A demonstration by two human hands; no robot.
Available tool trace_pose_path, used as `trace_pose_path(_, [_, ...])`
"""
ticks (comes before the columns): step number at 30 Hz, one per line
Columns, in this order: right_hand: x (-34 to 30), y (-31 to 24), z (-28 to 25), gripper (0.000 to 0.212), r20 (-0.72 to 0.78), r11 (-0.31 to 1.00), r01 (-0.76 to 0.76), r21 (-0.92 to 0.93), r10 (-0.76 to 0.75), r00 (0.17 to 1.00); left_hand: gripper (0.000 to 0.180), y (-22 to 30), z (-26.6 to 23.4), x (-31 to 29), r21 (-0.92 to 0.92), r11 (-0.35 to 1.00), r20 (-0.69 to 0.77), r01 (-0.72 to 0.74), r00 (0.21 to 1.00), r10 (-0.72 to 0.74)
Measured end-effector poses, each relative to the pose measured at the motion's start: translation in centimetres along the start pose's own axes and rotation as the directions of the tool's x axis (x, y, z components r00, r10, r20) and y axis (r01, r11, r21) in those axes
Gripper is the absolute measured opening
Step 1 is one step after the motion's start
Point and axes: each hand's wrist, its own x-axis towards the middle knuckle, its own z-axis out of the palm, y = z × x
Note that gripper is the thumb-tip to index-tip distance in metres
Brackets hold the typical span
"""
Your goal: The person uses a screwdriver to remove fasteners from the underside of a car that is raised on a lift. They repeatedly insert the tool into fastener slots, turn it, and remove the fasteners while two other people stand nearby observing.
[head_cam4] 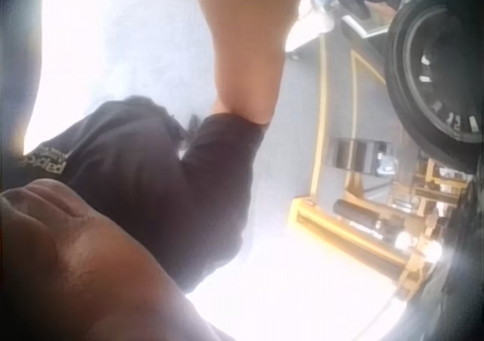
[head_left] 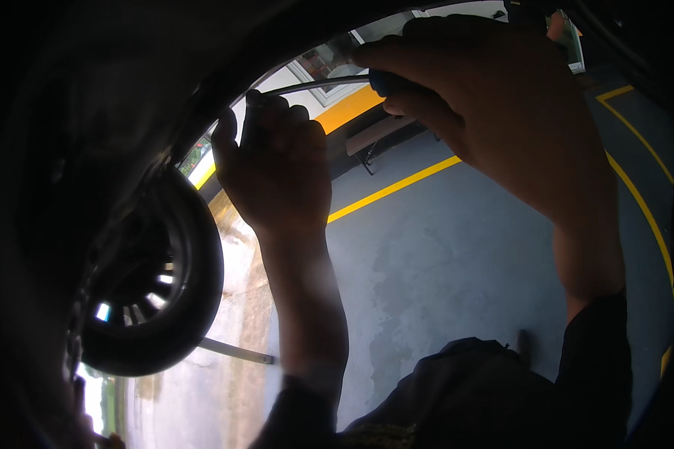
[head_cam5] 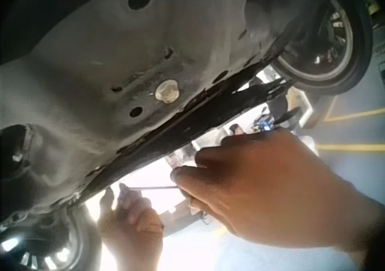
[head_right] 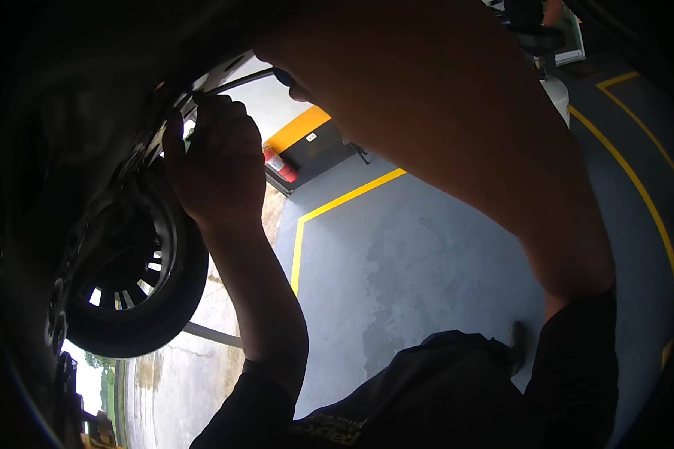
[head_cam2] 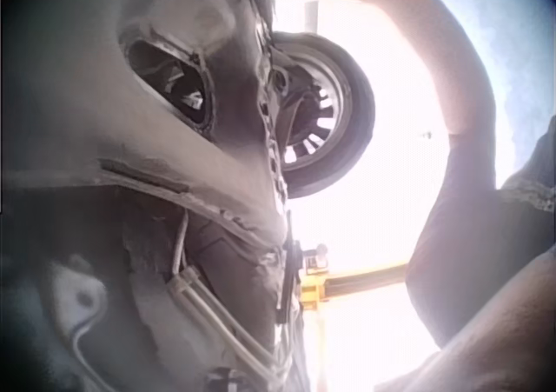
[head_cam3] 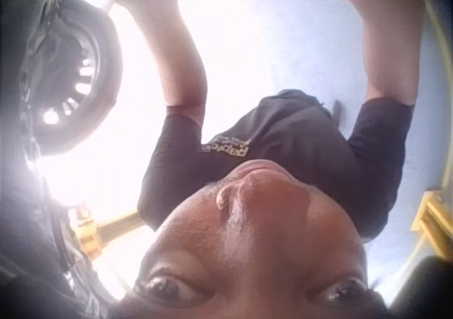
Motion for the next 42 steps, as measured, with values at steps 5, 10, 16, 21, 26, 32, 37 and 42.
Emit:
trace_pose_path(5, [-2.4, 0.4, 1.1, 0.03, -0.062, 0.994, -0.021, 0.112, 0.028, 0.998, 0.021, -1.5, -1.4, -0.9, 0.125, 0.992, 0.16, 0.025, 0.986, -0.045])
trace_pose_path(10, [-8.7, 0.2, 4.5, 0.036, 0.128, 0.758, -0.269, 0.594, 0.241, 0.962, 0.016, -2.8, -7.3, -4.4, -0.094, 0.961, 0.017, 0.258, 0.966, -0.258])
trace_pose_path(16, [-22.1, -7.3, 14.1, 0.034, 0.887, -0.119, -0.896, 0.429, 0.245, 0.392, 0.027, -8.7, -21.2, -16.6, -0.348, 0.658, -0.333, 0.668, 0.568, -0.753])
trace_pose_path(21, [-22.8, -12.4, 17.1, 0.039, 0.901, -0.197, -0.882, 0.428, 0.023, 0.432, 0.027, -4.4, -24.7, -18.9, -0.236, 0.776, -0.55, 0.585, 0.578, -0.603])
trace_pose_path(26, [-18.3, -14.5, 18.8, 0.037, 0.725, -0.314, -0.684, 0.658, 0.019, 0.689, 0.022, -0.4, -24.3, -16.7, -0.051, 0.806, -0.53, 0.589, 0.668, -0.522])
trace_pose_path(32, [-25.9, -17.7, 24.3, 0.028, 0.875, -0.525, -0.771, 0.36, -0.096, 0.475, 0.029, -3.7, -28.1, -19.1, 0.06, 0.68, -0.718, 0.731, 0.504, -0.48])
trace_pose_path(37, [-31.9, -16.5, 24.5, 0.03, 0.927, -0.754, -0.651, 0.088, -0.178, 0.33, 0.041, -11.4, -27.9, -19.7, 0.082, 0.684, -0.718, 0.725, 0.519, -0.464])
trace_pose_path(42, [-26.7, -11.6, 27.1, 0.034, 0.857, -0.627, -0.755, 0.192, -0.268, 0.441, 0.037, -12.6, -24.5, -15.7, 0.421, 0.789, -0.61, 0.447, 0.783, -0.118])
